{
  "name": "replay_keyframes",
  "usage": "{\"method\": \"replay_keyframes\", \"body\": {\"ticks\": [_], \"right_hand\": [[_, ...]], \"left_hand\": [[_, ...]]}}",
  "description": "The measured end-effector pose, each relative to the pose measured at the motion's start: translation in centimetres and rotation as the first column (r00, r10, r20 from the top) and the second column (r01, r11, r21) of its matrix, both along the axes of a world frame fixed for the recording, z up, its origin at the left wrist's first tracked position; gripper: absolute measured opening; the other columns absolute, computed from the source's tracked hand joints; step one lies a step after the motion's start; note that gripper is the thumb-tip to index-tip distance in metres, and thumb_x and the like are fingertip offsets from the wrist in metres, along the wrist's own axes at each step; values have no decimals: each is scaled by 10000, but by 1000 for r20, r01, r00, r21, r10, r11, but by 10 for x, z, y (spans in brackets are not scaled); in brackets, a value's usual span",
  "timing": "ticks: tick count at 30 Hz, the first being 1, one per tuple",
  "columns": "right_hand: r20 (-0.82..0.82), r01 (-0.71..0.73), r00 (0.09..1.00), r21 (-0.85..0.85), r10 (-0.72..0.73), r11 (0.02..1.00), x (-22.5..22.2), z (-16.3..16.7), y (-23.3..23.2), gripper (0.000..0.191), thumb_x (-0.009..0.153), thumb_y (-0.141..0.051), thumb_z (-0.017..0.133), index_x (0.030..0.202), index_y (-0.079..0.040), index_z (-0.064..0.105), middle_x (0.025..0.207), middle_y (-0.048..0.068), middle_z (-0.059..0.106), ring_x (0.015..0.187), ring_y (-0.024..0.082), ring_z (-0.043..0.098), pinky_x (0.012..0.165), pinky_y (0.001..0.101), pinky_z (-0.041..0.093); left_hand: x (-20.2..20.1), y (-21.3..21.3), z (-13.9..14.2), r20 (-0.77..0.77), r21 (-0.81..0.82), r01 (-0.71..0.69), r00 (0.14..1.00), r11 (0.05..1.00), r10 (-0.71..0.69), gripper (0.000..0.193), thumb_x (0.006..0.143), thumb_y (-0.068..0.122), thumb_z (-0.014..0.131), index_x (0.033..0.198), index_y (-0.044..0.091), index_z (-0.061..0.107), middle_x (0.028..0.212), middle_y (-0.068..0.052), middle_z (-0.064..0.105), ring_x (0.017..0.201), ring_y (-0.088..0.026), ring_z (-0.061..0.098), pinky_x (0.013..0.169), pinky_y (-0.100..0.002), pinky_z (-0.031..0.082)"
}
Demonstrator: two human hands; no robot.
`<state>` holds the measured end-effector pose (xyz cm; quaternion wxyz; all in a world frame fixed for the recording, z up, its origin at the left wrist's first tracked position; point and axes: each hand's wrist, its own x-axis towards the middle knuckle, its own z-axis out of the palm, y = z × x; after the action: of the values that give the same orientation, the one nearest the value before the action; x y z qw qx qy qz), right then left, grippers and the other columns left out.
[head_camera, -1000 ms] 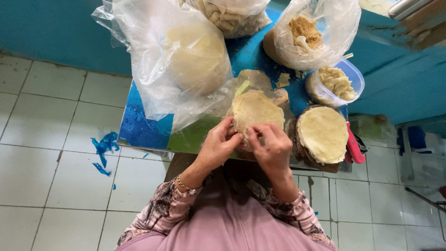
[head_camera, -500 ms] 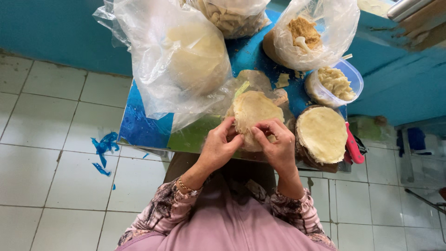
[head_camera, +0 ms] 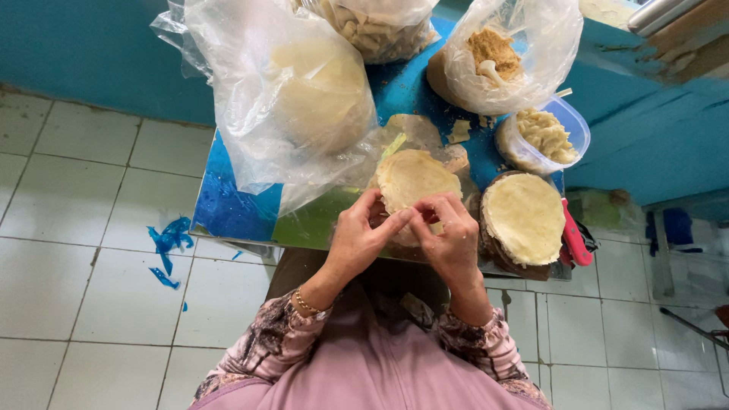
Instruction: The person sits at a table and peels thin translucent sheets off round pressed dough discs by hand, one disc at a time. They lift a sheet edge with their fingers, pull the sheet free, set the peeled sheet aside, and stack the discs as they work through them.
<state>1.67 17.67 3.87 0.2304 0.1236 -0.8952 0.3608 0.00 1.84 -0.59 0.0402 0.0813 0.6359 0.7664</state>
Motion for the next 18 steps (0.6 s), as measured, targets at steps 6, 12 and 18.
{"method": "replay_keyframes", "body": {"ticks": [6,12,18], "right_hand": [[55,26,998,-30,-24,999,-2,0,1,106,899,-54,784,964,-28,703,961,83,687,732,172,702,651,288,579],[221,-63,974,69,47,996,-2,6,12,308,768,-174,871,978,-20,706,970,92,658,743,194,670,635,319,546],[199,-54,978,-57,64,997,-5,8,15,106,882,-87,784,938,-36,710,1007,75,692,742,163,681,598,279,564]], "left_hand": [[0,4,5,-80,-167,-133,989,977,121,271,899,134,721,1105,-24,644,860,-107,770,763,-87,720,652,-270,569],[-1,1,9,-62,-269,-135,990,954,123,227,915,135,704,1070,-20,645,744,-146,716,620,-131,656,565,-306,515],[2,-4,12,-157,-216,-143,981,966,110,222,928,150,719,1072,-7,657,804,-114,756,679,-123,716,580,-294,550]]}}
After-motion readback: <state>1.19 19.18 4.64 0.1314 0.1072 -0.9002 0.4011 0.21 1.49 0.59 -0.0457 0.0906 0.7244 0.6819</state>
